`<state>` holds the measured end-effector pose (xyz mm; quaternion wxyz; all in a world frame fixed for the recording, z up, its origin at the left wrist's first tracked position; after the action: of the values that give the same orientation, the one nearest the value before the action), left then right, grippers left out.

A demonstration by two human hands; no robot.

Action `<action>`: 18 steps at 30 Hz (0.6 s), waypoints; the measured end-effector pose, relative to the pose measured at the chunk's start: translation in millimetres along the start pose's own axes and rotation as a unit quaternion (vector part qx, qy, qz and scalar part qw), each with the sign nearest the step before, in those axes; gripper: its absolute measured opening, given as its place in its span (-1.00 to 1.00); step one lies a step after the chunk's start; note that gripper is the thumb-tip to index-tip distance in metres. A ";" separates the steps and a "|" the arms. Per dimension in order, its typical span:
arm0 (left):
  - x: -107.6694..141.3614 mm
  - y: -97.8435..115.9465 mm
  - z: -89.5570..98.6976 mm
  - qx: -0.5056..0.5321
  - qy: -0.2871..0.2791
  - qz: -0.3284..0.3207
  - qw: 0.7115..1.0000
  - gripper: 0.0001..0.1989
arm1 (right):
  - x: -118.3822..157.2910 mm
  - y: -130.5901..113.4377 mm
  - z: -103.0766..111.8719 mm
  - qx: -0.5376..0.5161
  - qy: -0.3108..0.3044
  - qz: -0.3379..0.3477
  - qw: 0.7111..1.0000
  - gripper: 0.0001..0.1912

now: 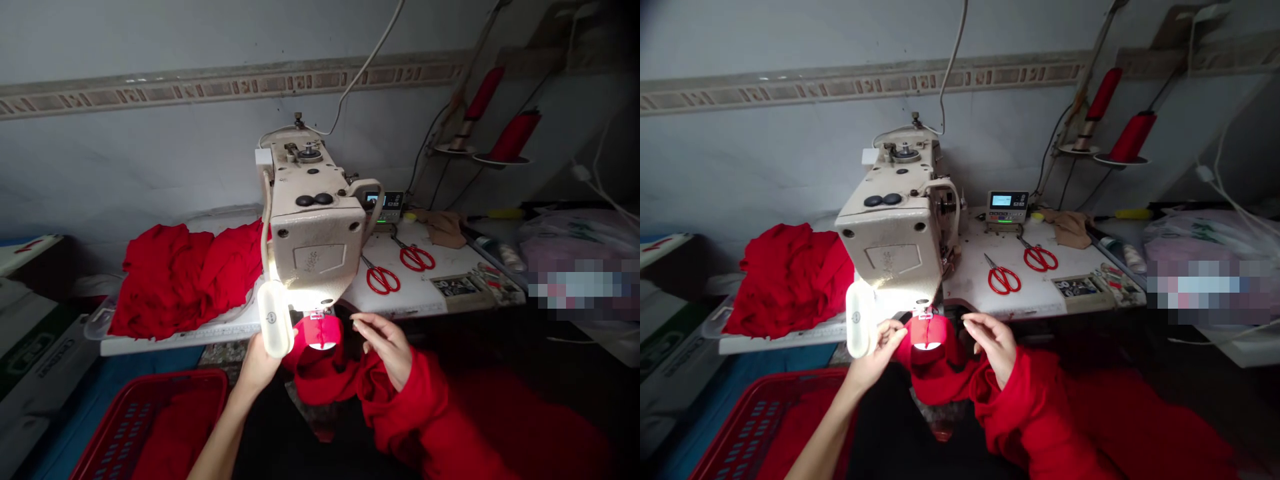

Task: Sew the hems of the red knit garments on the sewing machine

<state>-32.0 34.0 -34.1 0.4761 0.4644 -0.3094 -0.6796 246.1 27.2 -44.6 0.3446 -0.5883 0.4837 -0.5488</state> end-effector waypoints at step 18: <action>41.4 32.5 -20.8 0.180 -0.089 0.112 0.973 -0.72 | 54.7 4.0 -49.0 0.140 -0.161 0.033 0.976 -0.57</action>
<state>-5.9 -15.7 -27.8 0.4280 0.4427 -0.5178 -0.5939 193.4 -19.7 -23.4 0.5149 -0.5984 0.3598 -0.4973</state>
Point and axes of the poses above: each hand's wrist, its own x-axis away from the middle knuckle, its own z-axis out of the back of the hand, y = z × x, the point moved 3 cm from there along -x, towards the middle knuckle, and after that the axes turned 11 degrees about -z, right-handed, at the moved point
